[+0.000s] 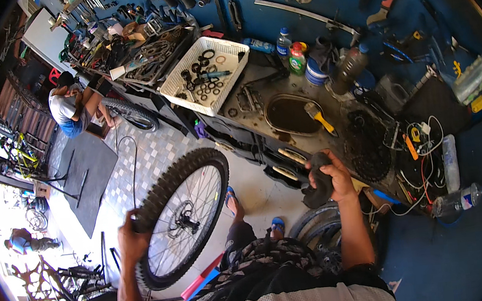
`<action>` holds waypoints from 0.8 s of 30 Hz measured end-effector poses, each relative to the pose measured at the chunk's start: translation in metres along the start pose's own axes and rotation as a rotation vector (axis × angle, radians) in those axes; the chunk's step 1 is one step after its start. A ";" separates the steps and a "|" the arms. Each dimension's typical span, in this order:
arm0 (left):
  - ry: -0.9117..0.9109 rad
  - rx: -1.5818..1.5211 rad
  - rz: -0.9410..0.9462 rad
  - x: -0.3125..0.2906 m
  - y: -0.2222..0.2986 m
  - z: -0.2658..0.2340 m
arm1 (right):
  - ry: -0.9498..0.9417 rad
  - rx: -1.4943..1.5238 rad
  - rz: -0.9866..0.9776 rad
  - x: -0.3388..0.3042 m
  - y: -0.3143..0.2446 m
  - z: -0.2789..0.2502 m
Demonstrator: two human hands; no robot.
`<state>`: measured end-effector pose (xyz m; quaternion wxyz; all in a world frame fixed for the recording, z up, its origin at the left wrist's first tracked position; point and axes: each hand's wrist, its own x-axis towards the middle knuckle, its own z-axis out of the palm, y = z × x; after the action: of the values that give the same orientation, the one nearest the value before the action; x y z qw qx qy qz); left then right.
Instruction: The person works on a bicycle wheel in a workshop. They apply lubricant to the hub and cassette area, then install a bearing into the hub using a hammer and a socket. The wheel remains on the floor during the process.
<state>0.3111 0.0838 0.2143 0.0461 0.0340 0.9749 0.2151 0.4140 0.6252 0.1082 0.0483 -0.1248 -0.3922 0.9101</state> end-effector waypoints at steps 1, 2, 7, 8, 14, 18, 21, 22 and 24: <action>0.040 -0.015 -0.003 -0.011 0.019 -0.024 | -0.022 -0.012 -0.012 -0.010 0.004 -0.005; 0.065 -0.107 0.034 -0.022 0.036 -0.049 | -0.023 0.000 0.006 -0.018 0.007 -0.009; 0.176 -0.387 0.119 -0.058 0.096 -0.152 | -0.072 0.074 0.002 -0.041 0.021 -0.022; 0.223 -0.461 0.220 -0.063 0.102 -0.165 | -0.077 0.095 -0.019 -0.042 0.024 -0.023; 0.538 -0.467 0.330 -0.089 0.119 -0.228 | -0.096 0.074 0.015 -0.047 0.035 -0.011; 0.596 -0.459 0.279 -0.083 0.128 -0.237 | -0.162 0.024 0.030 -0.044 0.037 0.013; 0.521 -0.514 0.223 -0.061 0.134 -0.226 | -0.243 -0.031 0.026 -0.038 0.040 0.035; 0.513 -0.496 0.271 -0.053 0.136 -0.222 | -0.223 -0.114 0.020 -0.036 0.040 0.042; 0.505 -0.575 0.306 -0.039 0.140 -0.221 | -0.223 -0.250 -0.020 -0.033 0.039 0.060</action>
<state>0.3332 0.1152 0.4766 -0.2194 0.1103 0.8395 0.4847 0.4302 0.5504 0.1258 -0.0023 -0.0243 -0.5065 0.8619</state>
